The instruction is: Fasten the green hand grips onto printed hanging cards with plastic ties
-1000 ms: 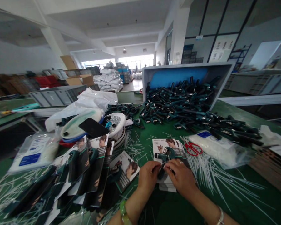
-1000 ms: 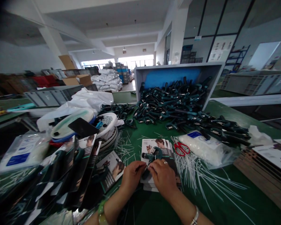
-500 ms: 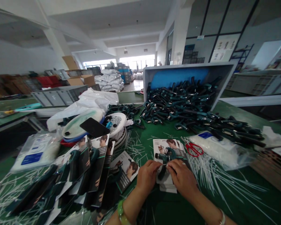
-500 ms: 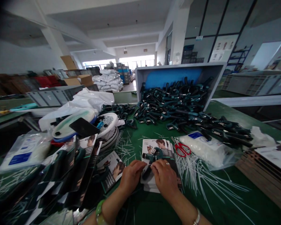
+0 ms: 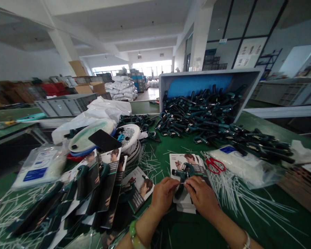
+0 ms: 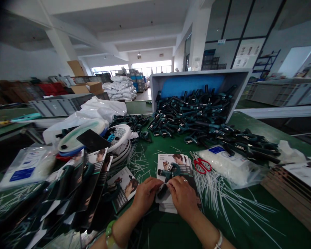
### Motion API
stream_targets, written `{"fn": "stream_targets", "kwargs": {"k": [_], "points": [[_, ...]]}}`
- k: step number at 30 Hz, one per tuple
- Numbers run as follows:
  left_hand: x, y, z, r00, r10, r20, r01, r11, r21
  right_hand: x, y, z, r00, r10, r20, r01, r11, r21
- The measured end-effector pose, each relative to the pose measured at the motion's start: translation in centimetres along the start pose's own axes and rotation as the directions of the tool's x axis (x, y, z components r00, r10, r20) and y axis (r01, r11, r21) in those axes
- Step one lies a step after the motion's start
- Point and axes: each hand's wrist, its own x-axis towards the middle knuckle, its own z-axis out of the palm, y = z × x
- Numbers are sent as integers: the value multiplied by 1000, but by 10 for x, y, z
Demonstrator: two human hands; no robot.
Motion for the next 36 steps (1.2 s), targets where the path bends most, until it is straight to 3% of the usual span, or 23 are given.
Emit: {"fn": "stream_targets", "kwargs": {"k": [7, 13, 18, 23, 27, 29, 30, 32, 33, 34, 36], "points": [[1, 1, 1, 999, 37, 6, -36, 999, -39, 5, 0, -7, 993, -22, 118, 24, 1000, -17], [1, 5, -2, 999, -2, 39, 5, 996, -84, 14, 0, -10, 976, -23, 215, 19, 1000, 21], [3, 6, -3, 999, -21, 38, 24, 998, -63, 4, 6, -4, 990, 8, 140, -29, 989, 147], [6, 7, -2, 999, 9, 31, -6, 995, -104, -1, 11, 0, 982, -184, -42, 188, 945, 266], [5, 13, -6, 998, -33, 60, 35, 999, -27, 8, 2, 1, 967, -238, -95, 255, 930, 266], [3, 13, -7, 996, -72, 53, 70, 997, 31, 18, 0, -6, 967, -103, -232, 173, 936, 307], [1, 13, -8, 995, -90, 42, 88, 995, 47, 24, 1, -12, 941, 21, -337, 104, 931, 349], [-2, 10, -8, 993, -117, 8, 117, 992, 48, 37, 5, -27, 822, 278, -498, -22, 888, 459], [-3, 8, -8, 992, -125, -10, 125, 992, 36, 43, 8, -34, 792, 339, -508, -49, 865, 500], [-5, 7, -7, 992, -128, -21, 129, 991, 23, 46, 11, -40, 824, 336, -457, -65, 857, 512], [-6, 5, -6, 991, -131, -41, 131, 991, 4, 46, 14, -44, 957, 167, -237, -43, 890, 453]]}}
